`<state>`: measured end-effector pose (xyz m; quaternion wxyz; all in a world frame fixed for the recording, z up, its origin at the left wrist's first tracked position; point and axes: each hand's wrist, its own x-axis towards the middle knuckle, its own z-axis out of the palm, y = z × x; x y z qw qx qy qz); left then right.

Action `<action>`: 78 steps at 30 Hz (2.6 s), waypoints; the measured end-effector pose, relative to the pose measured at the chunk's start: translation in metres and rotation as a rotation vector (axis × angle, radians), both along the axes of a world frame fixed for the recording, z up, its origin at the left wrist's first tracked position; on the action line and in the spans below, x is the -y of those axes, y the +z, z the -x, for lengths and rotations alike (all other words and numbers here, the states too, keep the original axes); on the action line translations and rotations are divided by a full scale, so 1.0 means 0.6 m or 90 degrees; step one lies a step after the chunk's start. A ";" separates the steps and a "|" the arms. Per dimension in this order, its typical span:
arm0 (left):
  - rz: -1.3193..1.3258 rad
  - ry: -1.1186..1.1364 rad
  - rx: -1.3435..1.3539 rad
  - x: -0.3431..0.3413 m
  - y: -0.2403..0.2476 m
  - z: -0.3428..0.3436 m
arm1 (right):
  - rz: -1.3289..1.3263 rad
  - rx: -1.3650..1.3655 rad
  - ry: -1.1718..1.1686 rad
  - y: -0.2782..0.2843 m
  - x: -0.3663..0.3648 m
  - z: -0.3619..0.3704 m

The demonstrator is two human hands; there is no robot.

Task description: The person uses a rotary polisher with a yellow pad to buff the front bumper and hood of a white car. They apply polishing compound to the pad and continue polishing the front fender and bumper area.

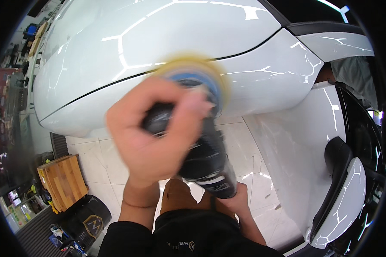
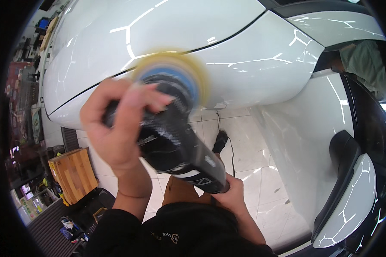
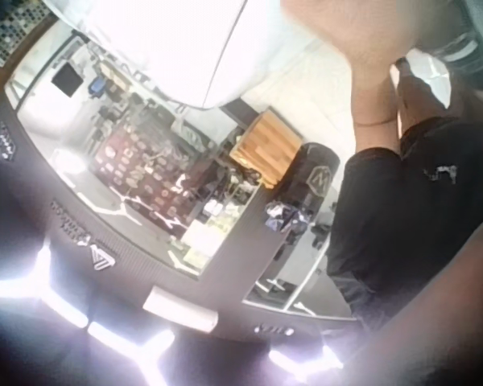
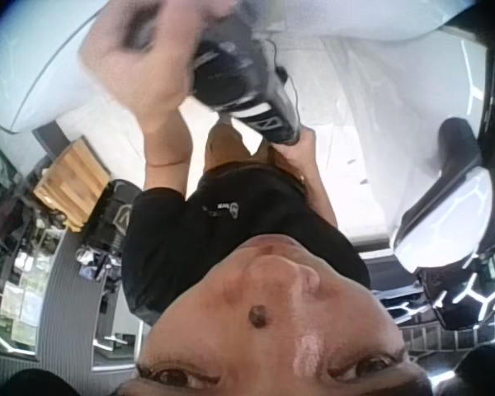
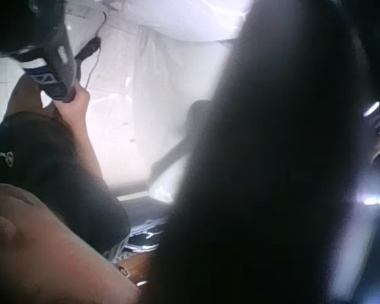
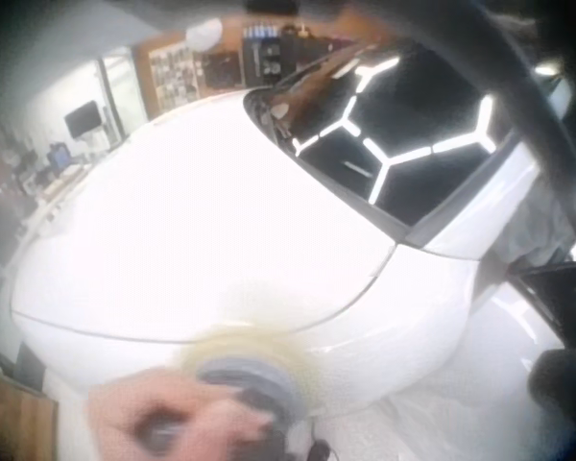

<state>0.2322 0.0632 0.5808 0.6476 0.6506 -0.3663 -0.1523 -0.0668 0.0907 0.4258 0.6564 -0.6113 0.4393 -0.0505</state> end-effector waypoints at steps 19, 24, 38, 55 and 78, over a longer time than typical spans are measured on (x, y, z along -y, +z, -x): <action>0.138 0.115 0.136 -0.079 -0.074 0.023 | -0.043 0.102 -0.087 -0.092 -0.068 -0.076; 0.112 0.117 0.122 -0.151 -0.074 -0.047 | -0.022 0.089 -0.069 -0.090 -0.113 -0.107; 0.107 0.319 -0.013 -0.375 -0.055 -0.257 | 0.098 -0.072 0.245 -0.014 -0.225 -0.283; -0.015 0.015 0.170 -0.197 0.006 -0.219 | -0.126 0.188 0.055 0.045 -0.338 -0.228; 0.083 0.122 0.067 -0.430 -0.014 -0.416 | -0.130 0.069 0.096 0.032 -0.436 -0.414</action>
